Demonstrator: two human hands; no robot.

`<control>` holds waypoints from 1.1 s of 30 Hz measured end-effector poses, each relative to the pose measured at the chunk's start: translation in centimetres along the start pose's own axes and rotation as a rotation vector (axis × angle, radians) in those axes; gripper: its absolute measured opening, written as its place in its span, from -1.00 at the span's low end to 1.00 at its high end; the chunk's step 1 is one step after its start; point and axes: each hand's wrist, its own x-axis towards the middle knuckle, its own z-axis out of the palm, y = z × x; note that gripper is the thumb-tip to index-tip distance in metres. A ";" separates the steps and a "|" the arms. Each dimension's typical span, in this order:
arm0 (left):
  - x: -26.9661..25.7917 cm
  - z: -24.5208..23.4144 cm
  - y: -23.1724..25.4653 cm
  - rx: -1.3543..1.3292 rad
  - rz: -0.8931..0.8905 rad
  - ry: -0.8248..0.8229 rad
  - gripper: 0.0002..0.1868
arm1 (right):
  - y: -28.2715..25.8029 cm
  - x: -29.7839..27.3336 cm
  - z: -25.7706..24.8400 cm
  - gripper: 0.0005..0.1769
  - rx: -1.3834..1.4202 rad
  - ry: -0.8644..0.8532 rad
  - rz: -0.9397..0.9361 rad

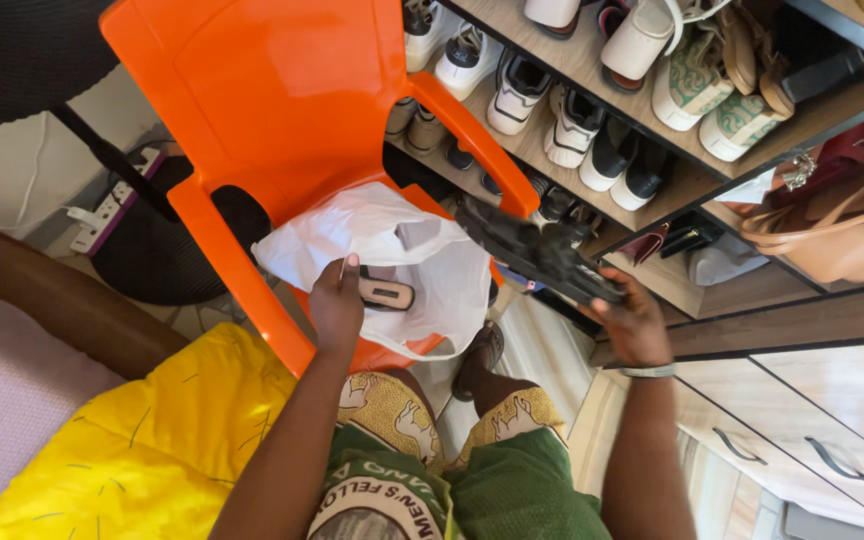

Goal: The person sweeps debris into a dustpan, empties it into a bag, and then places footwear from a white bag onto a shoe rack.

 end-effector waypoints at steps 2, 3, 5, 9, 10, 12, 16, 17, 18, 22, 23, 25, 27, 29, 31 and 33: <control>0.2 0.0 0.0 -0.041 -0.002 -0.015 -0.59 | -2.1 -0.4 0.1 -0.29 0.059 -0.126 0.082; 0.3 0.3 -0.1 -0.043 0.002 -0.010 -0.57 | -2.9 -0.3 0.3 -0.30 0.111 -0.254 0.162; 0.5 0.5 -0.4 -0.047 0.003 -0.002 -0.54 | -1.6 0.2 2.7 -0.26 -0.082 -0.243 0.301; 0.3 -0.1 -1.1 0.004 -0.001 -0.016 -0.45 | 7.2 3.3 11.2 -0.37 -0.191 -0.064 0.470; 0.3 -0.2 -1.2 -0.014 0.028 -0.050 -0.47 | 10.1 3.5 13.8 -0.42 -0.177 -0.091 0.300; 0.1 -0.5 -1.4 -0.055 0.030 -0.048 -0.49 | 15.0 4.6 18.0 -0.46 -0.201 -0.242 -0.019; 1.4 -1.5 -2.0 -0.055 0.036 0.070 -0.49 | 18.8 8.3 17.5 -0.61 -0.082 -0.356 0.163; 1.6 -1.6 -2.3 -0.053 0.037 0.066 -0.49 | 19.3 9.2 16.0 -0.74 0.028 -0.246 0.040; 1.7 -1.8 -2.4 -0.093 0.016 0.048 -0.49 | 19.6 10.1 13.8 -0.83 0.137 -0.134 -0.082; 2.3 -1.7 -2.2 -0.119 -0.109 -0.008 -0.44 | 21.5 13.8 6.9 -0.76 -0.066 0.285 -0.204; 2.5 -1.5 -1.9 -0.119 -0.106 -0.010 -0.44 | 22.7 14.1 6.8 -0.59 -0.349 0.267 -0.186; 2.6 -1.2 -1.1 -0.142 -0.034 0.022 -0.61 | 25.2 13.9 7.5 -0.24 -0.974 0.168 -0.163; 2.6 -1.5 -0.5 -0.127 -0.063 0.013 -0.63 | 27.4 12.9 9.2 0.12 -1.258 0.060 -0.194; 2.6 -1.7 0.0 -0.111 -0.095 0.008 -0.65 | 27.7 12.8 9.4 0.04 -1.234 0.061 -0.195; 2.6 -2.1 0.2 -0.062 -0.061 -0.007 -0.59 | 26.6 12.5 9.1 -0.12 -1.135 0.123 -0.162; 2.4 -2.3 0.3 -0.040 -0.037 -0.010 -0.61 | 23.9 11.9 7.9 -0.28 -1.030 0.167 -0.116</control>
